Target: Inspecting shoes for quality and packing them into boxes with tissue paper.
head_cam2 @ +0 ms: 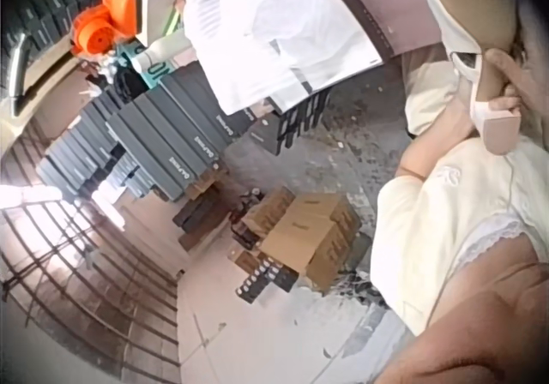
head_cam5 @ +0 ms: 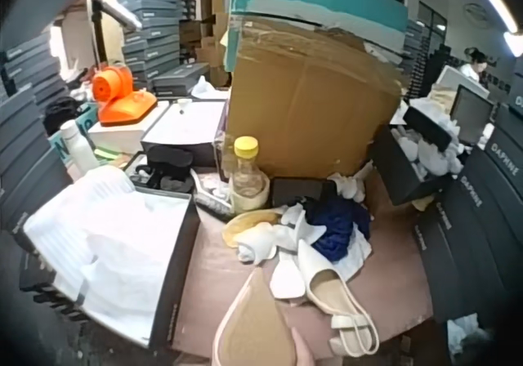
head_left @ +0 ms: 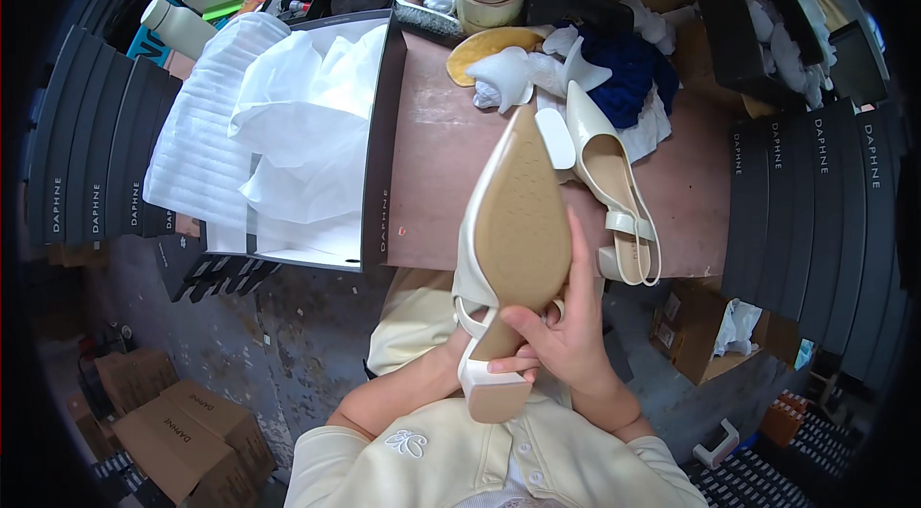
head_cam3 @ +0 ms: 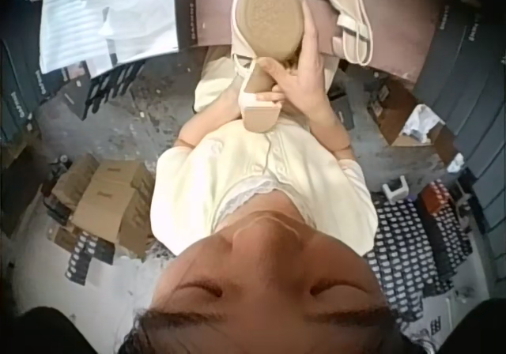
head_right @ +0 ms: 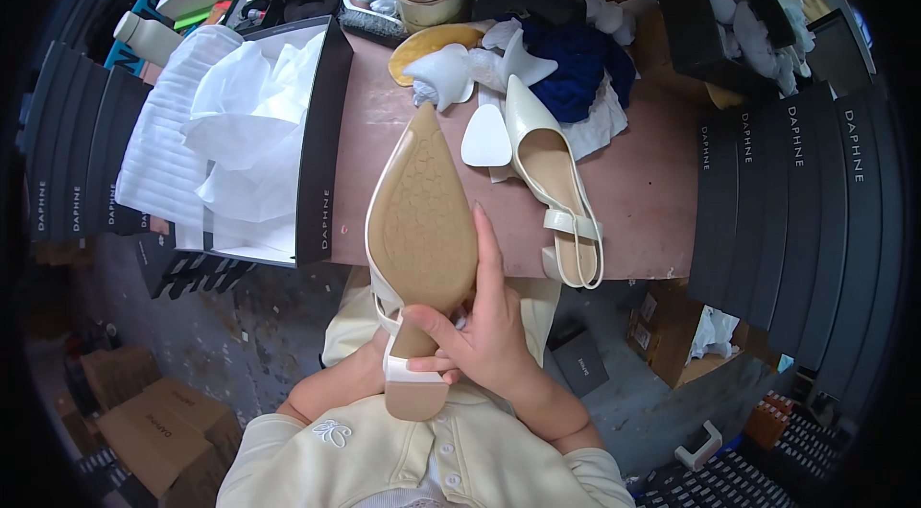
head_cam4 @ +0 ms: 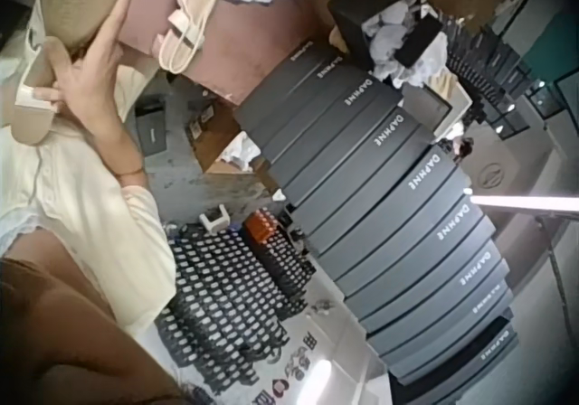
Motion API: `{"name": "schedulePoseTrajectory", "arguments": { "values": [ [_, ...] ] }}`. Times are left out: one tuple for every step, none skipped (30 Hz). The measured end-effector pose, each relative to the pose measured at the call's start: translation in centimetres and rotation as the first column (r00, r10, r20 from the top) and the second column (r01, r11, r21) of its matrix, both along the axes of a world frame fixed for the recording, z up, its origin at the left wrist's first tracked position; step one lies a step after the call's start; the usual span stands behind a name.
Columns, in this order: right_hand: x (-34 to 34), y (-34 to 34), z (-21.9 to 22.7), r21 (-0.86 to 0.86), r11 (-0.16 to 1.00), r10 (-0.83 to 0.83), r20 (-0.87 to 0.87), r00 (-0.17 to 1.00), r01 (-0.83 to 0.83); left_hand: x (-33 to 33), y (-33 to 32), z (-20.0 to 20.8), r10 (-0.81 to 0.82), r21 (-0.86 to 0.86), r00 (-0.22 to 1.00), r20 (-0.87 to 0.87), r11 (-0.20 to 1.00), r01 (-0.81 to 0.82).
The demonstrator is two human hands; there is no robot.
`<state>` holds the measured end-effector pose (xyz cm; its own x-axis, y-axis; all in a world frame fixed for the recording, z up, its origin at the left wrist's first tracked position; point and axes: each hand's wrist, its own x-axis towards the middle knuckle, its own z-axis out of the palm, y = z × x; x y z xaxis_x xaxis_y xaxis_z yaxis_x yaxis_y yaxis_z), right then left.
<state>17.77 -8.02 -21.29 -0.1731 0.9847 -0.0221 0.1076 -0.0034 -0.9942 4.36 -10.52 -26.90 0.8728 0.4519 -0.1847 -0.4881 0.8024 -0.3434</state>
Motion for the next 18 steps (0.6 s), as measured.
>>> {"name": "schedulePoseTrajectory", "arguments": {
  "values": [
    [-0.2,0.1,-0.1,-0.037,0.999,-0.003,-0.061,0.998,0.001,-0.2,-0.2,0.2,-0.002,-0.035,1.0,0.004,0.999,0.002],
    [-0.2,0.1,0.0,-0.097,0.994,0.034,-0.099,0.994,-0.044,-0.4,-0.4,0.4,0.016,-0.069,0.999,0.046,0.998,-0.013],
    [-0.1,0.2,0.0,-0.163,0.986,0.017,-0.178,0.984,-0.047,-0.5,-0.4,0.4,0.021,-0.103,0.989,0.147,0.995,-0.005],
    [0.1,0.1,0.0,-0.249,0.964,0.035,-0.238,0.971,-0.095,-0.6,-0.6,0.4,-0.007,-0.11,0.993,0.121,0.994,0.02],
    [0.4,0.2,0.0,-0.331,0.935,0.007,-0.33,0.944,-0.123,-0.6,-0.5,0.2,-0.01,-0.13,0.992,0.129,0.991,0.027],
    [0.6,0.2,-0.1,-0.322,0.94,-0.009,-0.352,0.936,-0.112,-0.6,-0.6,0.0,-0.017,-0.134,0.988,0.153,0.99,0.037],
    [0.9,0.3,-0.3,-0.318,0.945,-0.062,-0.407,0.911,-0.078,-0.5,-0.5,-0.3,0.031,-0.053,0.996,0.089,0.998,-0.027],
    [1.0,0.5,-0.6,-0.313,0.945,-0.063,-0.463,0.884,-0.097,-0.5,-0.4,-0.6,0.03,-0.065,0.999,0.015,0.997,-0.029],
    [0.9,0.4,-0.8,-0.25,0.968,-0.1,-0.373,0.923,0.004,-0.4,-0.4,-0.8,0.041,-0.045,0.998,-0.046,0.998,-0.043],
    [1.1,0.6,-1.0,-0.204,0.979,-0.087,-0.355,0.931,0.014,-0.5,-0.4,-0.9,0.056,-0.011,0.994,-0.099,0.998,-0.057],
    [0.9,0.5,-1.4,-0.193,0.976,-0.158,-0.338,0.928,0.096,-0.4,-0.4,-0.9,0.138,-0.017,0.99,0.013,0.99,-0.138],
    [1.0,0.5,-1.5,-0.166,0.977,-0.179,-0.272,0.946,0.137,-0.5,-0.5,-0.8,0.123,0.004,0.992,0.023,0.992,-0.123],
    [0.8,0.4,-1.8,-0.124,0.978,-0.193,-0.261,0.946,0.165,-0.4,-0.6,-0.5,0.142,0.036,0.99,0.006,0.989,-0.142],
    [0.9,0.2,-2.0,-0.087,0.983,-0.178,-0.259,0.949,0.16,-0.3,-0.8,-0.2,0.135,0.043,0.99,-0.048,0.99,-0.133],
    [0.9,0.1,-2.2,0.031,0.985,-0.162,-0.189,0.969,0.171,-0.2,-1.0,0.3,0.187,0.068,0.982,-0.008,0.98,-0.186],
    [1.0,-0.1,-2.1,-0.011,0.985,-0.17,-0.225,0.959,0.172,0.0,-1.1,0.7,0.193,0.087,0.981,-0.032,0.978,-0.189],
    [1.1,-0.2,-2.2,0.011,0.984,-0.175,-0.177,0.969,0.18,0.2,-1.3,1.1,0.178,0.099,0.97,-0.164,0.982,-0.164],
    [1.3,-0.4,-2.0,0.032,0.989,-0.141,-0.149,0.979,0.147,0.4,-1.6,1.4,0.215,0.138,0.949,-0.23,0.973,-0.187]
  ]
}}
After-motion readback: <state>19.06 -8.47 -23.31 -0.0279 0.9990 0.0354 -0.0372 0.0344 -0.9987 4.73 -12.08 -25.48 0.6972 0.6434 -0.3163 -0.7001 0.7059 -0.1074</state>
